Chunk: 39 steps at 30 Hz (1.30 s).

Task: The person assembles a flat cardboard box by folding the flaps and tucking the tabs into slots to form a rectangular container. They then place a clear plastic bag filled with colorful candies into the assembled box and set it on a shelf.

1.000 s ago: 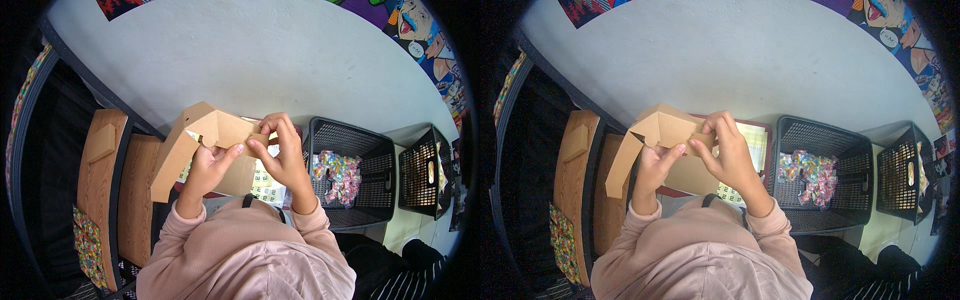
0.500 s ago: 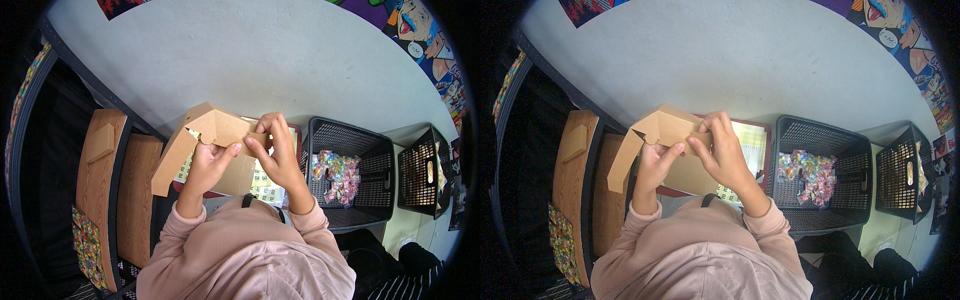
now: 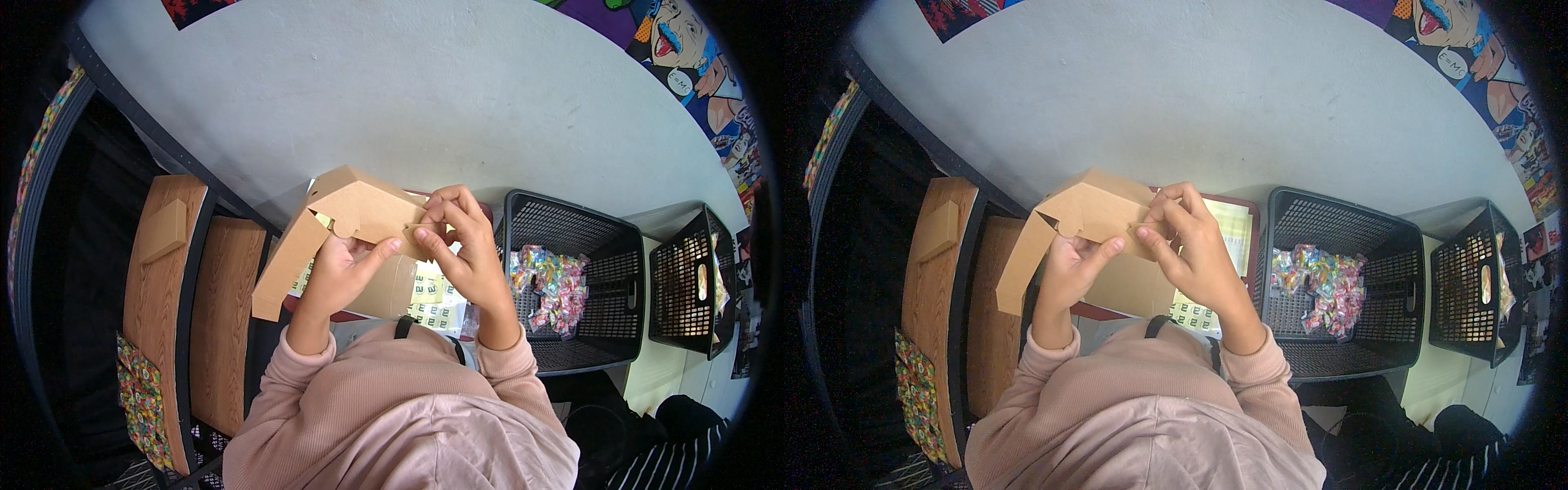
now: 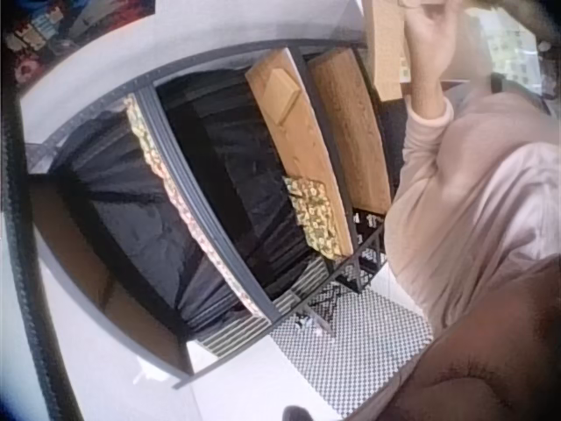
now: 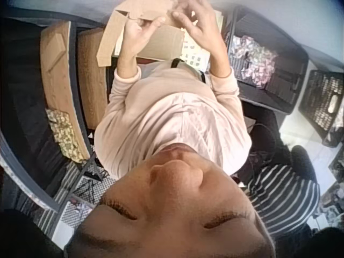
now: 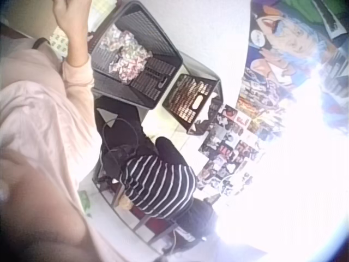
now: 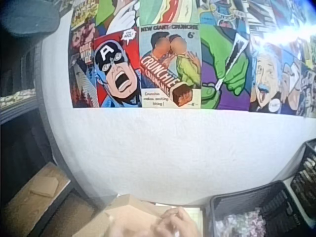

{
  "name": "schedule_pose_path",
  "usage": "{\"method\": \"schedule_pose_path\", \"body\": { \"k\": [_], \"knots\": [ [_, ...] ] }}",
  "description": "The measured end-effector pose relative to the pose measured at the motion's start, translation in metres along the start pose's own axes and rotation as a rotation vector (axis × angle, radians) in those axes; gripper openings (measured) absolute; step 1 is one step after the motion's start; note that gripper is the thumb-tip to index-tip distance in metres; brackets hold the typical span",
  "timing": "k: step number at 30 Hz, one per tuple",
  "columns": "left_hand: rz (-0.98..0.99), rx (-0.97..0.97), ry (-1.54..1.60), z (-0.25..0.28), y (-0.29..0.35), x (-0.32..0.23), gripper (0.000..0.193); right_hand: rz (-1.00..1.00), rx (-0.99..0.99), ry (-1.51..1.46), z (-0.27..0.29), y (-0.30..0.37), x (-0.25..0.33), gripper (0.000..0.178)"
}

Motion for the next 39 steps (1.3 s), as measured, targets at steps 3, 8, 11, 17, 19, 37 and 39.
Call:
{"method": "schedule_pose_path", "body": {
  "k": [3, 8, 11, 17, 19, 37, 39],
  "knots": [
    [0.027, 0.021, -0.021, -0.001, 0.0, 0.002, 0.031, 0.031, -0.001, 0.044, 0.002, 0.0, 0.0, 0.013],
    [-0.047, 0.014, 0.028, 0.0, -0.001, 0.0, 0.032, 0.048, -0.041, 0.063, 0.002, 0.0, 0.006, 0.012],
    [-0.045, 0.038, 0.04, 0.002, -0.004, -0.003, 0.033, 0.06, -0.159, -0.036, 0.005, 0.003, 0.001, 0.015],
    [-0.027, -0.004, 0.065, 0.002, -0.005, -0.004, 0.033, 0.277, -0.237, -0.011, 0.01, 0.016, 0.002, 0.03],
    [0.016, 0.011, 0.068, 0.005, -0.004, 0.0, 0.033, 0.355, -0.22, 0.069, 0.009, 0.017, 0.012, 0.035],
    [-0.012, -0.021, 0.032, 0.01, -0.005, 0.008, 0.041, 0.6, -0.155, 0.59, -0.021, 0.046, 0.025, 0.048],
    [0.059, 0.042, -0.016, 0.006, -0.004, 0.014, 0.043, 0.572, -0.107, 0.355, -0.016, 0.044, 0.02, 0.045]
  ]
}}
Point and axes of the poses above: each hand's wrist, its own y-axis away from the middle knuckle, its own z-axis out of the back of the hand, x = y × z, the point moved 9 cm from there along -y, towards the middle knuckle, and after that the axes turned 4 degrees about y, right-handed, at the moved point
